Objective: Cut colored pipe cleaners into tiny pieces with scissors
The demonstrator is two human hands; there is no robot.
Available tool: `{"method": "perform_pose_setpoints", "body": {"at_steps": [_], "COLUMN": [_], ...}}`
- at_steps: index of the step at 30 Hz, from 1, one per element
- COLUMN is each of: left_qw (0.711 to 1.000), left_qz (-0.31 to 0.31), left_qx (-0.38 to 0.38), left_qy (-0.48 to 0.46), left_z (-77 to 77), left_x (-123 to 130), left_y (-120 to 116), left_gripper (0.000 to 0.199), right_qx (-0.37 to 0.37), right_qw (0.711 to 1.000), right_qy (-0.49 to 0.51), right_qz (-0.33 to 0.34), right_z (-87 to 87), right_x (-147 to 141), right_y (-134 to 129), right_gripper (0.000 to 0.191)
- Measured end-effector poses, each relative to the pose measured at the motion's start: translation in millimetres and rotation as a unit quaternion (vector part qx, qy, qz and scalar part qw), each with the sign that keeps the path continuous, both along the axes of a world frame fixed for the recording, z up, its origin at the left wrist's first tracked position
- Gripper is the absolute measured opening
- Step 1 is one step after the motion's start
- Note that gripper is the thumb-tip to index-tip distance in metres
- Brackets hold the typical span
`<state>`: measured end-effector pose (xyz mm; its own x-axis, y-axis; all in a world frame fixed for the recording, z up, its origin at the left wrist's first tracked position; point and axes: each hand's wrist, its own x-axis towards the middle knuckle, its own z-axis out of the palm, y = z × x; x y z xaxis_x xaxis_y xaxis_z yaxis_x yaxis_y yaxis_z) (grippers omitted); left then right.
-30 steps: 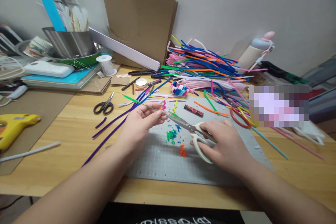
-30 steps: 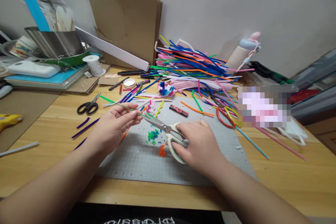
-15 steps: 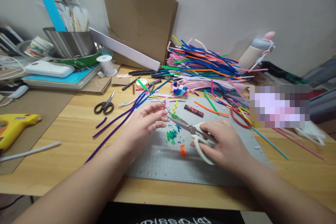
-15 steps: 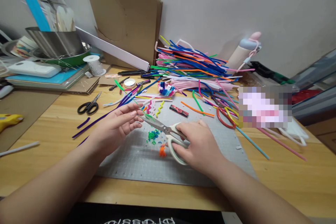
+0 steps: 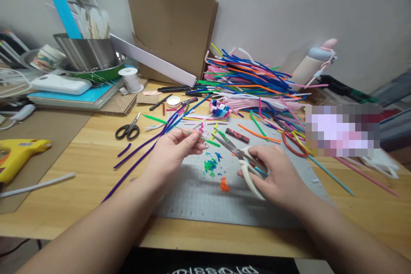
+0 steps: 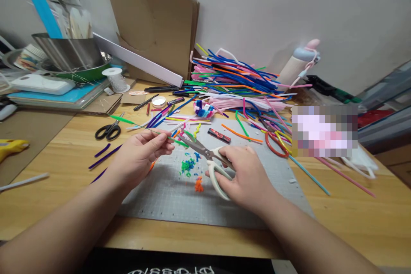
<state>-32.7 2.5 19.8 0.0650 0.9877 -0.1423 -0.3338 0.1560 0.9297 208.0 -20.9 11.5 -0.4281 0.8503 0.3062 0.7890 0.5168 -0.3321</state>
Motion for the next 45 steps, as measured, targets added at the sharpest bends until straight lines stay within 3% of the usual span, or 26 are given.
{"method": "perform_pose_setpoints", "body": {"at_steps": [11, 28, 37, 43, 45], "left_qw": [0.996, 0.998, 0.999, 0.980, 0.975], "left_qz": [0.005, -0.041, -0.013, -0.152, -0.161], "left_qx": [0.035, -0.021, -0.031, 0.004, 0.014], "left_qy": [0.076, -0.046, -0.003, 0.131, 0.153], "left_z": [1.5, 4.1, 2.8, -1.7, -4.9], "left_x": [1.4, -1.6, -0.1, 5.2, 6.4], "left_y": [-2.4, -3.2, -1.8, -6.4, -6.6], "left_gripper": [0.018, 0.015, 0.031, 0.017, 0.013], "right_qx": [0.043, 0.039, -0.019, -0.056, -0.062], "right_qw": [0.998, 0.997, 0.999, 0.998, 0.998], "right_qy": [-0.053, -0.061, -0.037, -0.023, -0.021], "right_qz": [0.011, 0.007, 0.013, 0.024, 0.023], "right_z": [-2.8, -3.1, -2.5, -3.0, -2.9], "right_x": [-0.1, -1.3, -0.5, -5.0, -5.2], "right_y": [-0.5, -0.8, 2.1, -0.2, -0.9], "right_gripper": [0.017, 0.014, 0.014, 0.014, 0.013]}}
